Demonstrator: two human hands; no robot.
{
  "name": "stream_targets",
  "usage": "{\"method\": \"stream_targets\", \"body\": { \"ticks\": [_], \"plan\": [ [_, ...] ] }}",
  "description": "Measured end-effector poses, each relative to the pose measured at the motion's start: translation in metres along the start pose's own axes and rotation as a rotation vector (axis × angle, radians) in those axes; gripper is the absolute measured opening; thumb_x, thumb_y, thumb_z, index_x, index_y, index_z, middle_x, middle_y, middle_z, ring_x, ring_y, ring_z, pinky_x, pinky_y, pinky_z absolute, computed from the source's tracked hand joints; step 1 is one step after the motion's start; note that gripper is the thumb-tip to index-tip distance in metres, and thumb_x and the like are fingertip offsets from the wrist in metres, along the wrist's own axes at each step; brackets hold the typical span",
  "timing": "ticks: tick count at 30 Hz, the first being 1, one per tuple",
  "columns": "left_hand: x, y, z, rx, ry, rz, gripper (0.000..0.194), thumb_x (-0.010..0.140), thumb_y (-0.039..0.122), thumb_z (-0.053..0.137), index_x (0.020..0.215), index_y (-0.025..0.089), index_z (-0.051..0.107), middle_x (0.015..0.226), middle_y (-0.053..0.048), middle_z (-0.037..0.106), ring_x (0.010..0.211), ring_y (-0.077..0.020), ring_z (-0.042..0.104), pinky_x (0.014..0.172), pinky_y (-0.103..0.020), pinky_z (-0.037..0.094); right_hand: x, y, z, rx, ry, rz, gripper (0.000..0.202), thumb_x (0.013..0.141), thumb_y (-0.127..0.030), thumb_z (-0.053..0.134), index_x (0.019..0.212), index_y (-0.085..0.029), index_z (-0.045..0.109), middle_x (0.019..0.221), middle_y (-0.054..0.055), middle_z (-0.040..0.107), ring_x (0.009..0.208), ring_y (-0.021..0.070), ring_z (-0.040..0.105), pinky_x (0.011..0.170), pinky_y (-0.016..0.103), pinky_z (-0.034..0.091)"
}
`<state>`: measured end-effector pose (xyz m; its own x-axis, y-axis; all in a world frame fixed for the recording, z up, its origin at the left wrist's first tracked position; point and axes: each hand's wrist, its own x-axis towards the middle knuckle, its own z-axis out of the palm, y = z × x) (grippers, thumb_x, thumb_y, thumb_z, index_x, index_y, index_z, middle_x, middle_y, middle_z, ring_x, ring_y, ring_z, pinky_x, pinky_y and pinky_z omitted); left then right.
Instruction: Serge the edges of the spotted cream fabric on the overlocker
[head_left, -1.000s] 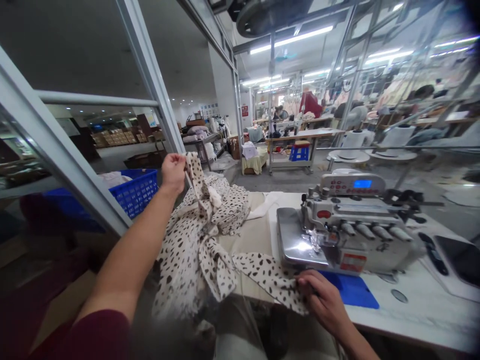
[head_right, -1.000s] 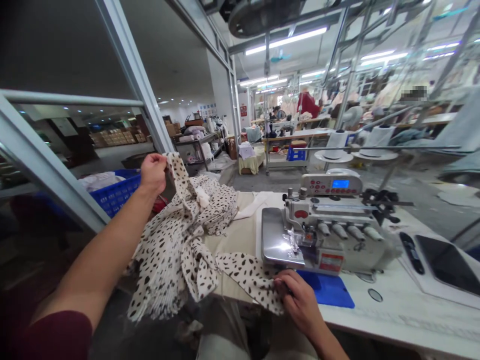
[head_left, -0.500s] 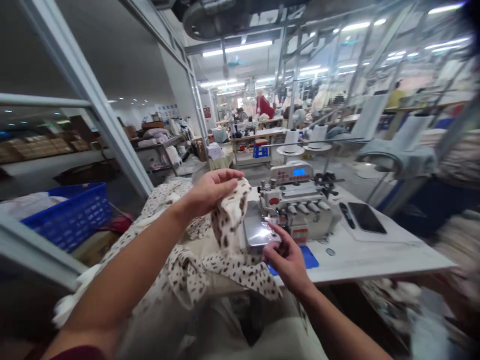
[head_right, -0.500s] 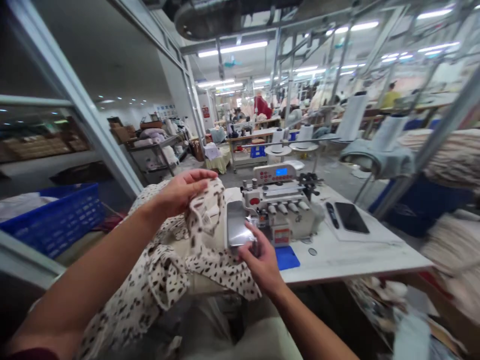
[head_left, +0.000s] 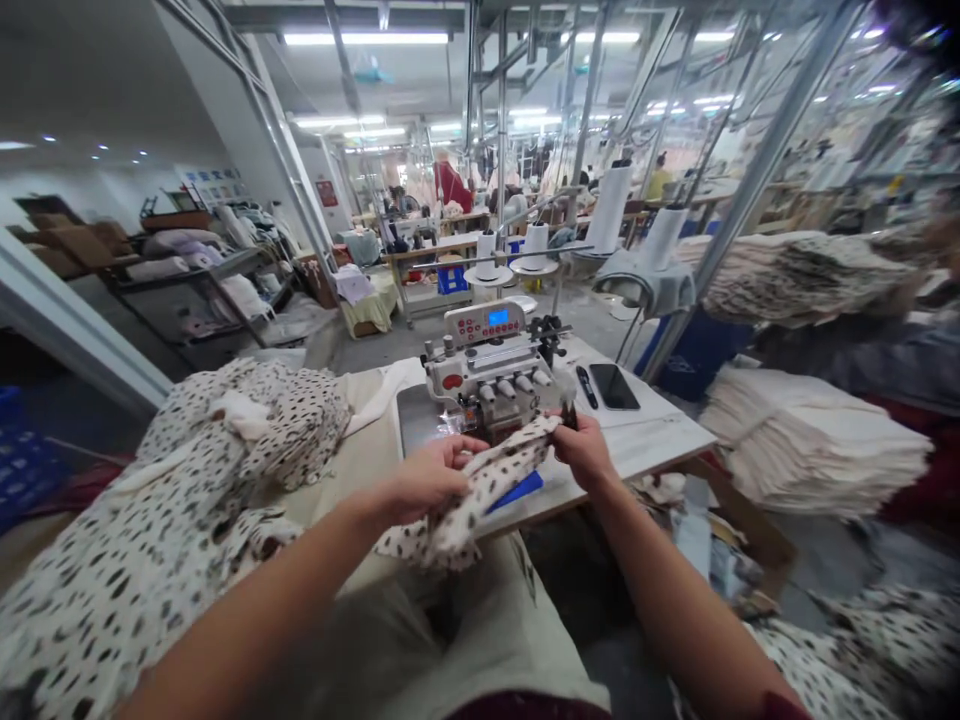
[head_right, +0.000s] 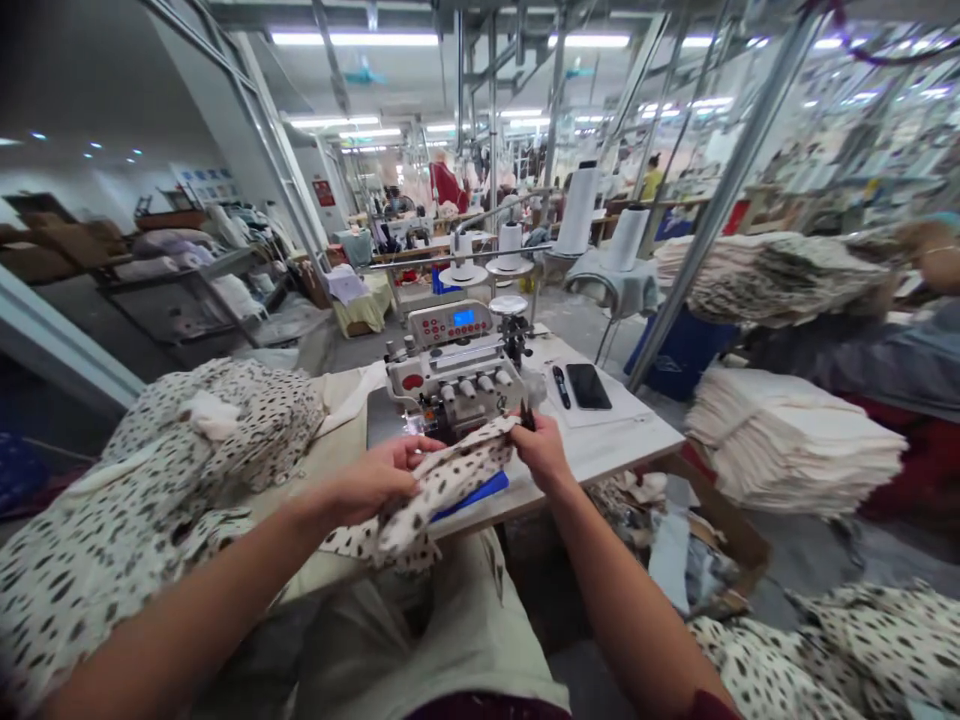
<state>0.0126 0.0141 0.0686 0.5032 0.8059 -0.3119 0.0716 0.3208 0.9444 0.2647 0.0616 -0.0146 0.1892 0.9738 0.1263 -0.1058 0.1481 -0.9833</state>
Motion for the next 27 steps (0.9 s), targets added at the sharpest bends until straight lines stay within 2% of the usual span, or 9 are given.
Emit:
{"method": "stream_targets", "body": {
  "ticks": [5, 8, 10, 12, 15, 18, 21, 24, 27],
  "plan": [
    [0.006, -0.046, 0.022, -0.086, 0.107, -0.145, 0.039, 0.059, 0.014, 0.070, 0.098, 0.013, 0.065, 0.077, -0.001, 0.067, 0.053, -0.0082, 0.056, 0.045, -0.017, 0.039, 0.033, 0.005, -0.054, -0.780, -0.049, -0.127, 0.020, 0.072, -0.032, 0.054, 0.065, -0.017, 0.064, 0.060, 0.001, 0.061, 0.063, 0.0172, 0.055, 0.057, 0.026, 0.038],
    [0.005, -0.065, 0.033, -0.191, 0.177, -0.169, 0.040, 0.063, 0.025, 0.078, 0.098, 0.014, 0.061, 0.068, 0.001, 0.063, 0.045, -0.0077, 0.050, 0.038, -0.018, 0.036, 0.038, 0.011, -0.062, -1.146, -0.004, -0.077, 0.028, 0.075, -0.033, 0.056, 0.091, -0.018, 0.073, 0.078, 0.008, 0.070, 0.075, 0.0229, 0.061, 0.065, 0.029, 0.041],
    [0.002, -0.075, 0.035, -0.235, 0.256, -0.118, 0.045, 0.062, 0.027, 0.081, 0.100, 0.015, 0.059, 0.068, 0.002, 0.061, 0.045, -0.0068, 0.049, 0.038, -0.017, 0.035, 0.032, 0.017, -0.059, -1.244, 0.057, -0.060, 0.044, 0.076, -0.032, 0.057, 0.117, -0.019, 0.068, 0.087, 0.010, 0.072, 0.078, 0.0255, 0.063, 0.067, 0.032, 0.042],
    [-0.003, -0.083, 0.034, -0.260, 0.311, -0.069, 0.050, 0.062, 0.027, 0.083, 0.104, 0.016, 0.058, 0.074, 0.002, 0.062, 0.047, -0.0061, 0.049, 0.039, -0.017, 0.037, 0.018, 0.022, -0.052, -1.206, 0.109, -0.117, 0.053, 0.077, -0.028, 0.056, 0.129, -0.019, 0.061, 0.089, 0.010, 0.072, 0.079, 0.0256, 0.063, 0.069, 0.033, 0.044],
    [-0.011, -0.089, 0.029, -0.263, 0.298, -0.028, 0.054, 0.064, 0.020, 0.080, 0.112, 0.017, 0.057, 0.090, -0.002, 0.065, 0.059, -0.0072, 0.057, 0.047, -0.017, 0.043, -0.014, 0.024, -0.031, -0.890, 0.047, -0.273, 0.039, 0.079, -0.025, 0.056, 0.116, -0.017, 0.067, 0.081, 0.006, 0.069, 0.070, 0.0205, 0.061, 0.070, 0.032, 0.047],
    [-0.019, -0.090, 0.025, -0.186, 0.229, 0.035, 0.062, 0.060, 0.008, 0.074, 0.118, 0.018, 0.055, 0.103, -0.005, 0.066, 0.082, -0.0126, 0.065, 0.066, -0.020, 0.050, -0.048, 0.015, -0.001, -0.513, -0.300, -0.336, 0.028, 0.083, -0.030, 0.061, 0.108, -0.019, 0.069, 0.088, 0.005, 0.070, 0.070, 0.0171, 0.061, 0.066, 0.029, 0.049],
    [-0.024, -0.088, 0.023, 0.029, 0.201, 0.120, 0.058, 0.064, 0.008, 0.071, 0.119, 0.018, 0.055, 0.099, -0.005, 0.068, 0.090, -0.0160, 0.066, 0.075, -0.025, 0.051, -0.069, 0.005, 0.030, -0.313, -0.609, -0.314, 0.038, 0.083, -0.035, 0.069, 0.119, -0.022, 0.066, 0.111, 0.008, 0.071, 0.089, 0.0204, 0.066, 0.075, 0.031, 0.052],
    [-0.028, -0.088, 0.020, 0.325, 0.356, 0.236, 0.044, 0.073, 0.015, 0.069, 0.114, 0.020, 0.056, 0.093, -0.003, 0.070, 0.086, -0.0161, 0.067, 0.077, -0.027, 0.051, -0.075, 0.006, 0.052, -0.257, -0.699, -0.250, 0.055, 0.077, -0.038, 0.079, 0.127, -0.023, 0.063, 0.123, 0.010, 0.068, 0.105, 0.0246, 0.065, 0.090, 0.037, 0.051],
    [-0.029, -0.092, 0.014, 0.538, 0.516, 0.339, 0.033, 0.077, 0.019, 0.069, 0.108, 0.021, 0.058, 0.096, -0.002, 0.070, 0.085, -0.0159, 0.067, 0.078, -0.027, 0.052, -0.071, 0.015, 0.064, -0.289, -0.709, -0.156, 0.054, 0.075, -0.037, 0.081, 0.124, -0.021, 0.066, 0.114, 0.008, 0.073, 0.103, 0.0244, 0.067, 0.093, 0.037, 0.050]
  ]
}}
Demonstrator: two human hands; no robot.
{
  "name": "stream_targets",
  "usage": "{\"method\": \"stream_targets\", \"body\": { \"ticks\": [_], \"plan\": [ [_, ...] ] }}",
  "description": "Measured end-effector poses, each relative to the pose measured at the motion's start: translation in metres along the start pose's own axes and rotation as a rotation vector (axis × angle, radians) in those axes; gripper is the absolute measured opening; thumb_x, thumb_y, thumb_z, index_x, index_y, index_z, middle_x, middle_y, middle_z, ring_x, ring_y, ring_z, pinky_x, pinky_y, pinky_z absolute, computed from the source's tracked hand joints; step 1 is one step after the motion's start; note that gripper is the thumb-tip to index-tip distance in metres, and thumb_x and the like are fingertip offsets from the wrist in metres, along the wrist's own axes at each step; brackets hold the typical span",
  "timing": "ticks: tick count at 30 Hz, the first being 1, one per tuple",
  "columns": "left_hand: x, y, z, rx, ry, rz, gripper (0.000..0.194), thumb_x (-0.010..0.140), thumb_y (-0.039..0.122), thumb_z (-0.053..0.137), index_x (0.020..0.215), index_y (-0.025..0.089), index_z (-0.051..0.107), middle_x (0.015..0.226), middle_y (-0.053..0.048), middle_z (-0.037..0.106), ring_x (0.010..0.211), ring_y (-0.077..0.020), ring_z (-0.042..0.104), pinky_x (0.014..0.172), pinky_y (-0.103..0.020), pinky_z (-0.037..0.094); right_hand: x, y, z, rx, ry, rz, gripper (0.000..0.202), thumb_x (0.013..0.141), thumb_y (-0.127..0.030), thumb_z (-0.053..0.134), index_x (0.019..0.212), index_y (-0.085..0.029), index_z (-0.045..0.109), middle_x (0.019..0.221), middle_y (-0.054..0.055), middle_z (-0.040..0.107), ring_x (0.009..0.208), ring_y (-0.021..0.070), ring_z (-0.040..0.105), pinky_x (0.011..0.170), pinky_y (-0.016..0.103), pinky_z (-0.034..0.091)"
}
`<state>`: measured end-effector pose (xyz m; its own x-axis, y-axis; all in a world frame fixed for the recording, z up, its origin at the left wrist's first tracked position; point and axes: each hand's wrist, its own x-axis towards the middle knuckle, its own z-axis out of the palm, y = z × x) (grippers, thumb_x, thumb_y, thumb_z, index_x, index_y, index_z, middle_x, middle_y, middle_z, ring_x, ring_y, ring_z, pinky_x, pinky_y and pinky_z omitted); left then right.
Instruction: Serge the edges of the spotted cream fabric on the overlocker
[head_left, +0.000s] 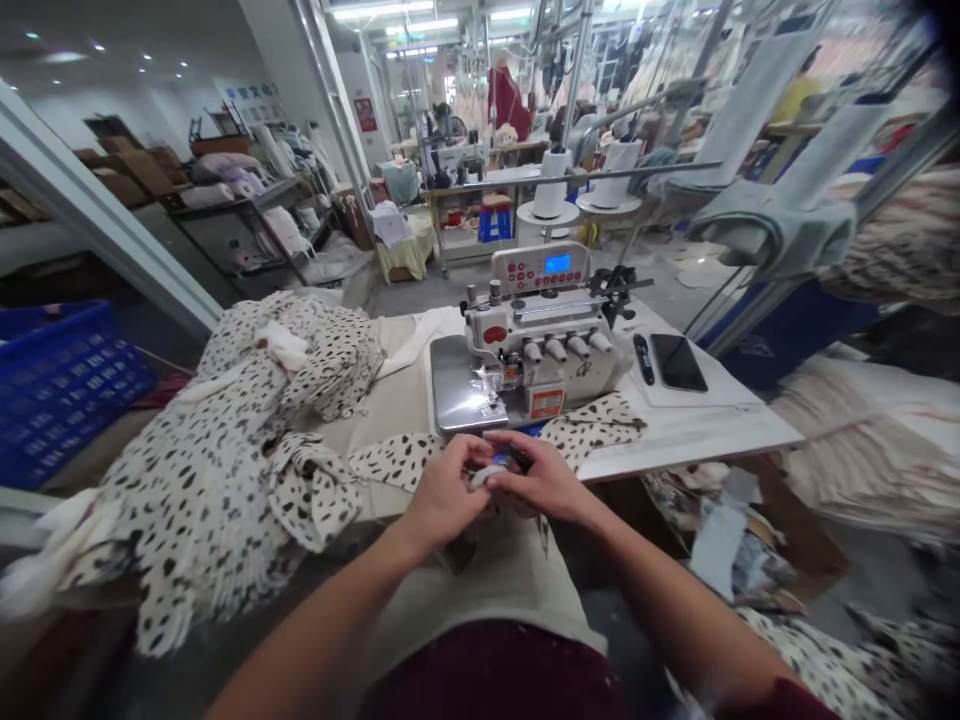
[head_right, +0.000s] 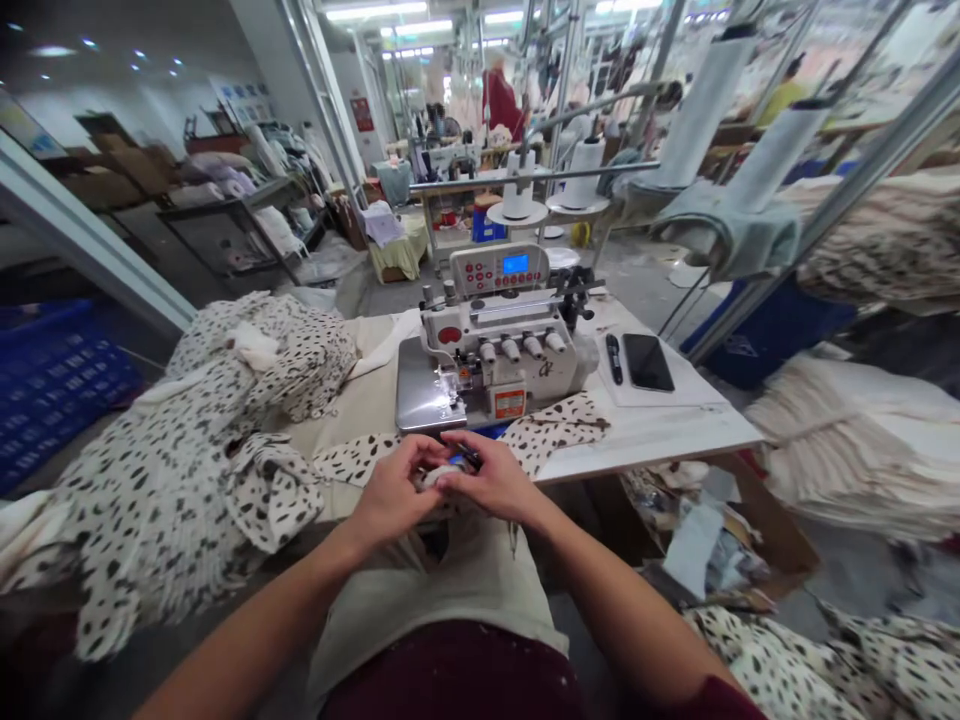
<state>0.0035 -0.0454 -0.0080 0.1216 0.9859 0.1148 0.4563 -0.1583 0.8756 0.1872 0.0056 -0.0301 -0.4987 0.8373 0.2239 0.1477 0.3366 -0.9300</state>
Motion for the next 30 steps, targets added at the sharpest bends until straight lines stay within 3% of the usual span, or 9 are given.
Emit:
{"method": "stream_targets", "body": {
  "ticks": [4, 7, 9, 12, 14, 19, 23, 26, 30],
  "plan": [
    [-0.001, -0.019, -0.004, 0.251, 0.176, 0.228, 0.019, 0.082, 0.019, 0.067, 0.099, 0.021, 0.060, 0.094, -0.003, 0.066, 0.086, -0.0174, 0.063, 0.079, -0.030, 0.051, 0.007, 0.004, -0.003, -0.092, -0.052, 0.048, 0.018, 0.081, -0.032, 0.071, 0.094, -0.019, 0.075, 0.086, 0.003, 0.075, 0.081, 0.0197, 0.067, 0.077, 0.029, 0.050],
    [-0.011, -0.034, -0.005, 0.365, 0.309, 0.346, 0.015, 0.086, 0.013, 0.057, 0.099, 0.019, 0.059, 0.095, -0.006, 0.064, 0.091, -0.0194, 0.060, 0.084, -0.034, 0.050, 0.007, 0.001, -0.018, -0.209, 0.002, 0.071, 0.014, 0.084, -0.031, 0.066, 0.080, -0.019, 0.073, 0.074, 0.001, 0.070, 0.071, 0.0172, 0.062, 0.069, 0.027, 0.047],
    [-0.021, -0.042, -0.002, 0.406, 0.243, 0.417, 0.021, 0.084, 0.007, 0.052, 0.100, 0.019, 0.060, 0.095, -0.007, 0.063, 0.094, -0.0207, 0.059, 0.085, -0.035, 0.049, 0.006, -0.003, -0.029, -0.214, 0.040, 0.096, 0.014, 0.083, -0.031, 0.065, 0.080, -0.019, 0.071, 0.073, 0.000, 0.069, 0.070, 0.0168, 0.061, 0.067, 0.026, 0.046],
    [-0.033, -0.052, 0.007, 0.586, 0.012, 0.523, 0.029, 0.085, 0.006, 0.051, 0.109, 0.019, 0.062, 0.100, -0.010, 0.063, 0.095, -0.0226, 0.057, 0.084, -0.037, 0.049, 0.006, -0.009, -0.041, -0.176, 0.088, 0.123, 0.011, 0.079, -0.027, 0.064, 0.081, -0.018, 0.070, 0.074, 0.000, 0.068, 0.072, 0.0173, 0.061, 0.069, 0.026, 0.046],
    [-0.035, -0.056, 0.013, 0.720, -0.029, 0.526, 0.026, 0.089, 0.009, 0.050, 0.110, 0.018, 0.063, 0.099, -0.011, 0.064, 0.092, -0.0237, 0.057, 0.081, -0.038, 0.049, 0.008, -0.013, -0.043, -0.140, 0.072, 0.151, 0.013, 0.076, -0.024, 0.062, 0.083, -0.018, 0.071, 0.075, 0.000, 0.069, 0.072, 0.0177, 0.061, 0.070, 0.027, 0.047],
    [-0.031, -0.056, 0.013, 0.488, 0.130, 0.339, 0.020, 0.084, 0.006, 0.051, 0.091, 0.017, 0.066, 0.091, -0.009, 0.065, 0.092, -0.0233, 0.058, 0.082, -0.037, 0.048, 0.011, -0.023, -0.026, 0.039, -0.043, 0.210, 0.011, 0.072, -0.019, 0.059, 0.072, -0.018, 0.070, 0.076, 0.002, 0.070, 0.077, 0.0187, 0.063, 0.073, 0.029, 0.049],
    [-0.026, -0.051, 0.004, -0.096, 0.322, -0.087, 0.008, 0.085, 0.022, 0.062, 0.089, 0.018, 0.067, 0.084, -0.004, 0.068, 0.077, -0.0166, 0.061, 0.071, -0.029, 0.049, 0.010, -0.024, -0.002, 0.231, -0.044, 0.302, 0.009, 0.075, -0.025, 0.062, 0.075, -0.018, 0.067, 0.071, 0.002, 0.066, 0.061, 0.0143, 0.058, 0.055, 0.025, 0.044],
    [-0.022, -0.047, -0.002, -0.544, 0.391, -0.337, 0.027, 0.077, 0.039, 0.074, 0.089, 0.017, 0.065, 0.074, -0.001, 0.067, 0.063, -0.0122, 0.059, 0.056, -0.022, 0.046, 0.010, -0.020, 0.012, 0.328, -0.099, 0.361, 0.017, 0.078, -0.030, 0.064, 0.089, -0.017, 0.068, 0.059, -0.004, 0.056, 0.047, 0.0095, 0.046, 0.046, 0.021, 0.034],
    [-0.024, -0.044, -0.009, -0.787, 0.384, -0.395, 0.039, 0.067, 0.042, 0.083, 0.090, 0.015, 0.067, 0.077, -0.002, 0.069, 0.062, -0.0107, 0.061, 0.053, -0.019, 0.047, 0.013, -0.017, 0.022, 0.309, -0.154, 0.308, 0.024, 0.080, -0.033, 0.068, 0.097, -0.017, 0.069, 0.069, -0.002, 0.060, 0.055, 0.0100, 0.050, 0.052, 0.022, 0.039]
  ]
}}
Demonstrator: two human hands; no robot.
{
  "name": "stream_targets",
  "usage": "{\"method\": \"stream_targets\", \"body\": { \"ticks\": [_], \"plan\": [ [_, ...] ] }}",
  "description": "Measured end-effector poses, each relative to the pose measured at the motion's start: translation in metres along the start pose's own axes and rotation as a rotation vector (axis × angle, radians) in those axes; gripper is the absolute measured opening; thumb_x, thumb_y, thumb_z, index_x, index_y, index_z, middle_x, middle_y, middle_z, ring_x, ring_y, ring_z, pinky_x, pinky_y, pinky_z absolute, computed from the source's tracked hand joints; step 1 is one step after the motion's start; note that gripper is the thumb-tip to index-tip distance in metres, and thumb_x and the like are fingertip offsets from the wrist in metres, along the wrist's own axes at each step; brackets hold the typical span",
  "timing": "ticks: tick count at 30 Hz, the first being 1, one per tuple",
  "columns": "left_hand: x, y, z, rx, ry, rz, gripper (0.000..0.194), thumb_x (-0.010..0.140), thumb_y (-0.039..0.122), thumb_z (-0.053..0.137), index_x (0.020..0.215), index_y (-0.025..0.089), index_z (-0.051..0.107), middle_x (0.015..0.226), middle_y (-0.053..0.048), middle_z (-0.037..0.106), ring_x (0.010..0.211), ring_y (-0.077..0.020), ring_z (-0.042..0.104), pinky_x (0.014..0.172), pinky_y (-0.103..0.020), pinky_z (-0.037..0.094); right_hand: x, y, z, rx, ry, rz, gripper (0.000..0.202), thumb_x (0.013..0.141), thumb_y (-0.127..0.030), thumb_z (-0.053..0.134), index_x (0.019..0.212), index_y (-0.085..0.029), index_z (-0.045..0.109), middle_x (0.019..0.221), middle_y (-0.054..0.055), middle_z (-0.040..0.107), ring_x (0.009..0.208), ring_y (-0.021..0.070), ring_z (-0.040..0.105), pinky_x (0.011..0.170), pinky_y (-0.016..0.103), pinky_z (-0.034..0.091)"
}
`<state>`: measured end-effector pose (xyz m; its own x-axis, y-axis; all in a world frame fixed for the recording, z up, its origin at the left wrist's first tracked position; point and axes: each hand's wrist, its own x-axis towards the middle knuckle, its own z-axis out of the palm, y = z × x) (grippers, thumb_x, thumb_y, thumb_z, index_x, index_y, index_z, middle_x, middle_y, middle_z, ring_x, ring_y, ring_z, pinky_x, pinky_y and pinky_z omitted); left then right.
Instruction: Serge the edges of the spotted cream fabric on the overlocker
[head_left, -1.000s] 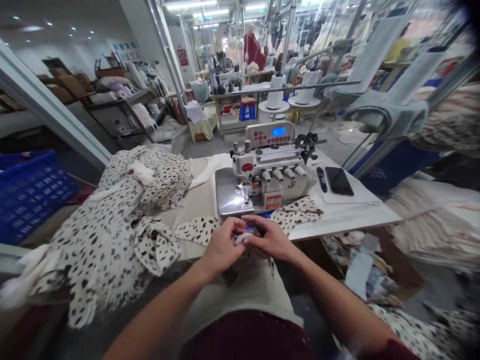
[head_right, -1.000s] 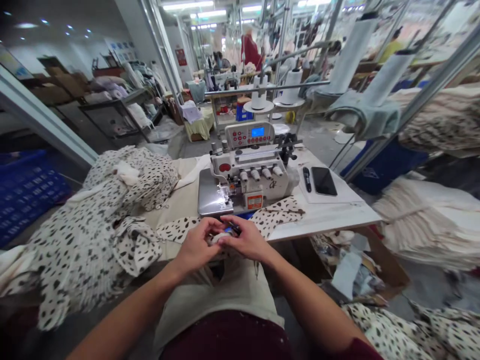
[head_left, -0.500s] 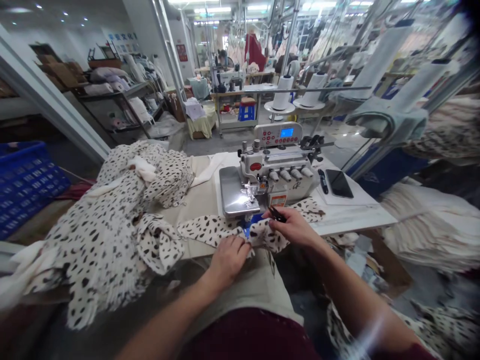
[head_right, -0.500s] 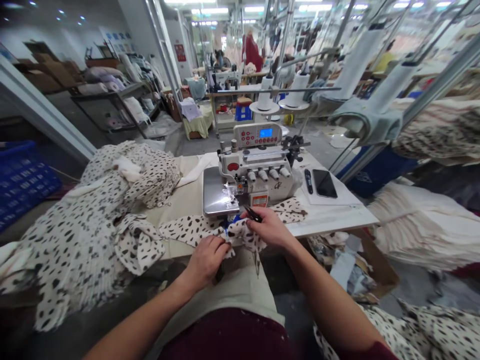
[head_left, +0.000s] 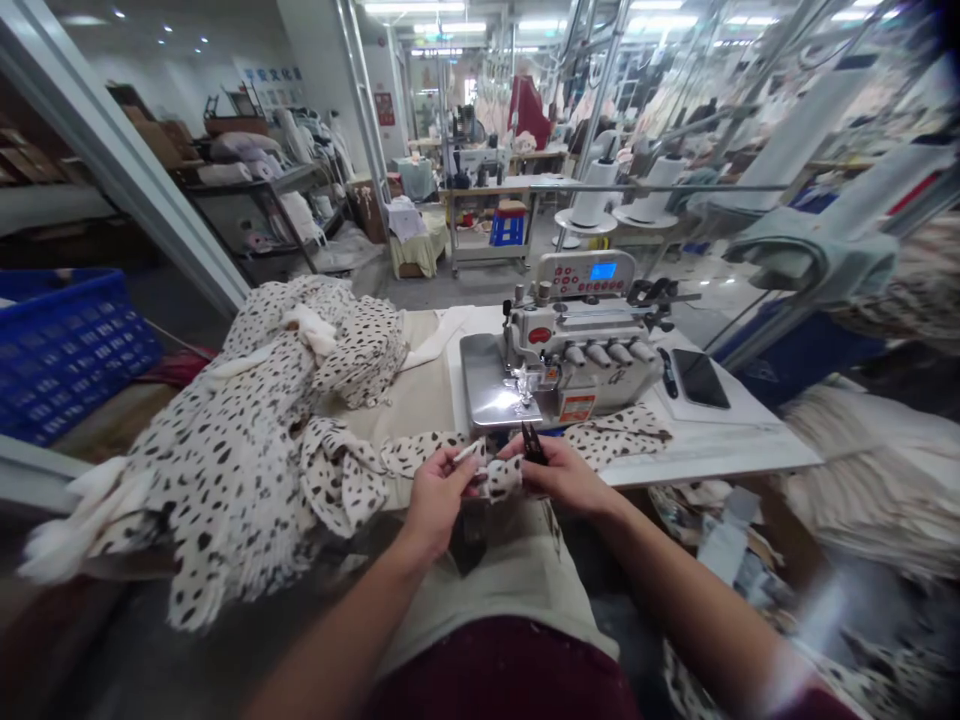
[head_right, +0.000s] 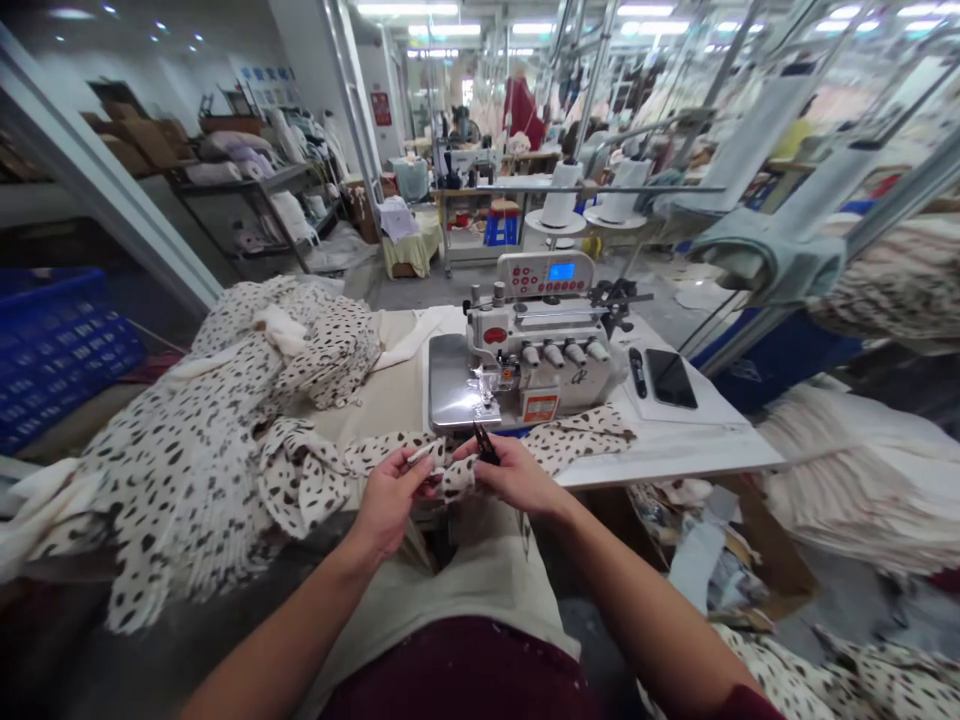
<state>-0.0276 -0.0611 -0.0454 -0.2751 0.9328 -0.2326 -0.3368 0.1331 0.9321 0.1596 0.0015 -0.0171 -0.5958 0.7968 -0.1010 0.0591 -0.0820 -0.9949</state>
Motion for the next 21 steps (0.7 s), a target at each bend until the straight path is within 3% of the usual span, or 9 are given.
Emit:
{"method": "stream_targets", "body": {
  "ticks": [3, 6, 11, 21],
  "plan": [
    [-0.004, 0.003, -0.004, -0.007, -0.022, -0.010, 0.041, 0.065, 0.043, 0.084, 0.089, 0.014, 0.069, 0.080, -0.002, 0.070, 0.061, -0.0098, 0.060, 0.049, -0.018, 0.046, 0.003, 0.002, 0.005, -0.096, 0.031, -0.075, 0.020, 0.081, -0.035, 0.069, 0.089, -0.017, 0.069, 0.078, 0.001, 0.065, 0.066, 0.0130, 0.056, 0.061, 0.025, 0.045],
    [-0.005, 0.003, -0.007, 0.036, -0.042, -0.004, 0.039, 0.065, 0.043, 0.085, 0.087, 0.013, 0.070, 0.076, -0.002, 0.069, 0.059, -0.0089, 0.058, 0.047, -0.017, 0.043, 0.005, 0.007, 0.011, -0.126, 0.054, -0.102, 0.022, 0.082, -0.039, 0.069, 0.081, -0.017, 0.064, 0.072, -0.001, 0.061, 0.062, 0.0124, 0.053, 0.059, 0.024, 0.044],
    [0.000, 0.001, -0.008, 0.134, -0.099, 0.014, 0.033, 0.071, 0.044, 0.080, 0.081, 0.013, 0.073, 0.059, 0.003, 0.058, 0.046, -0.0049, 0.042, 0.039, -0.016, 0.029, 0.009, 0.015, 0.019, -0.211, 0.121, -0.154, 0.027, 0.081, -0.043, 0.071, 0.077, -0.018, 0.060, 0.070, -0.001, 0.061, 0.064, 0.0131, 0.053, 0.059, 0.024, 0.043],
    [-0.003, 0.008, -0.008, 0.214, -0.274, 0.031, 0.027, 0.076, 0.032, 0.069, 0.095, 0.014, 0.078, 0.072, -0.002, 0.067, 0.059, -0.0106, 0.054, 0.053, -0.021, 0.042, 0.011, 0.016, 0.028, -0.424, 0.268, -0.156, 0.031, 0.084, -0.045, 0.065, 0.068, -0.020, 0.055, 0.062, -0.002, 0.058, 0.060, 0.0137, 0.051, 0.058, 0.024, 0.039]
  ]
}}
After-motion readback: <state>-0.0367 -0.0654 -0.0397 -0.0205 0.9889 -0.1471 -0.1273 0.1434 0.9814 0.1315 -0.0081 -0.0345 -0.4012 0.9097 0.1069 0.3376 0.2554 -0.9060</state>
